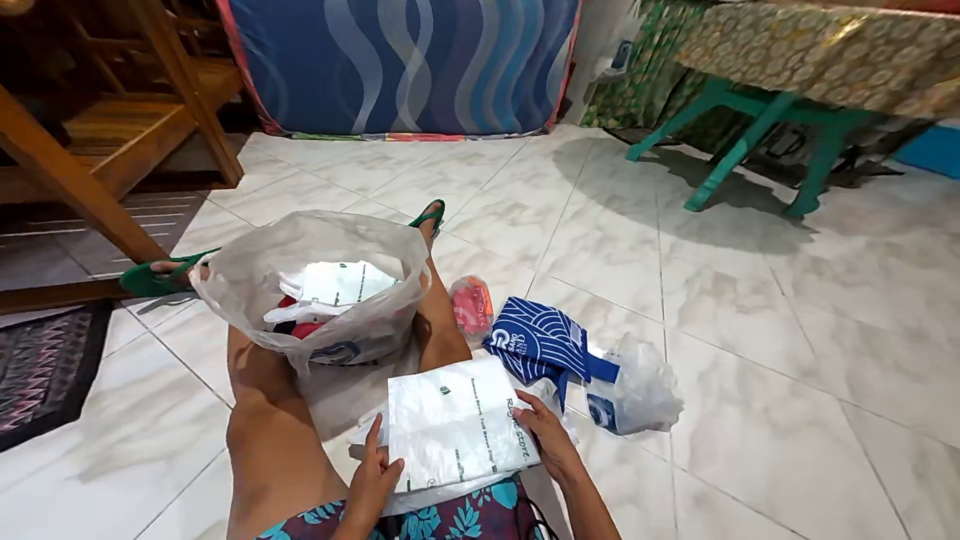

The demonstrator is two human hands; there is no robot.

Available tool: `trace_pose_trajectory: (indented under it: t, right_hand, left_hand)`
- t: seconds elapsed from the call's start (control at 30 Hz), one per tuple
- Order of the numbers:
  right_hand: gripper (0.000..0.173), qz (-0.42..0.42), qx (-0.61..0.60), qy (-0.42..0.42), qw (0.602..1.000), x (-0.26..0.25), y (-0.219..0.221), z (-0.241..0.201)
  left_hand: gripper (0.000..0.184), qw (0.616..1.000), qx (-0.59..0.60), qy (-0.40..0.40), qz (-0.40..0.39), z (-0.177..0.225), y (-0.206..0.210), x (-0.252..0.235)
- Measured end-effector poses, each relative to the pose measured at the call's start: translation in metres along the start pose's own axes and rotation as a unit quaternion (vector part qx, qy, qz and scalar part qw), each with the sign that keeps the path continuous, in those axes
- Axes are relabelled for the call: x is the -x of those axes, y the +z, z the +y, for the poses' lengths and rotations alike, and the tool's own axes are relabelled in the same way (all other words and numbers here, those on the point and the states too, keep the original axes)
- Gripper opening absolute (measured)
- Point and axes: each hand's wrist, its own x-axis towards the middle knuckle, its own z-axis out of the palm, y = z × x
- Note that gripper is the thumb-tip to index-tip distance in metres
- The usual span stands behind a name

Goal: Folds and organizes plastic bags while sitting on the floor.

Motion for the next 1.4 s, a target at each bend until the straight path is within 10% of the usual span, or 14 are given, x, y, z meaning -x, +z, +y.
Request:
trace_pose_trajectory:
  t: [0.27, 0.43, 0.67, 0.83, 1.17, 1.4]
  right_hand:
    - [0.064, -0.007, 0.069, 0.039, 0.997, 0.005, 0.008, 0.027]
    - [0.060, -0.004, 0.174, 0.044, 0.984, 0.001, 0.000, 0.025]
    - [0.051, 0.145, 0.437, -0.325, 0.826, 0.015, 0.050, -0.013]
    - [0.056, 0.036, 0.502, -0.332, 0.797, -0.002, 0.090, 0.032]
    - [0.067, 0.016, 0.392, -0.142, 0.909, -0.047, 0.075, 0.039]
    - [0.069, -0.063, 0.149, -0.089, 0.983, -0.054, 0.064, 0.041]
  left_hand:
    - [0.042, 0.979, -0.100, 0.175, 0.014, 0.039, -0.011, 0.024]
    - [0.031, 0.925, -0.337, 0.056, -0.169, 0.038, -0.021, 0.027]
    - [0.039, 0.902, -0.244, 0.350, 0.059, 0.043, 0.040, -0.015]
    - [0.050, 0.895, -0.252, 0.353, 0.101, 0.003, 0.097, -0.074]
    - [0.069, 0.972, -0.174, 0.151, 0.046, -0.005, 0.094, -0.090]
    - [0.070, 0.984, -0.099, 0.148, 0.018, -0.015, 0.089, -0.094]
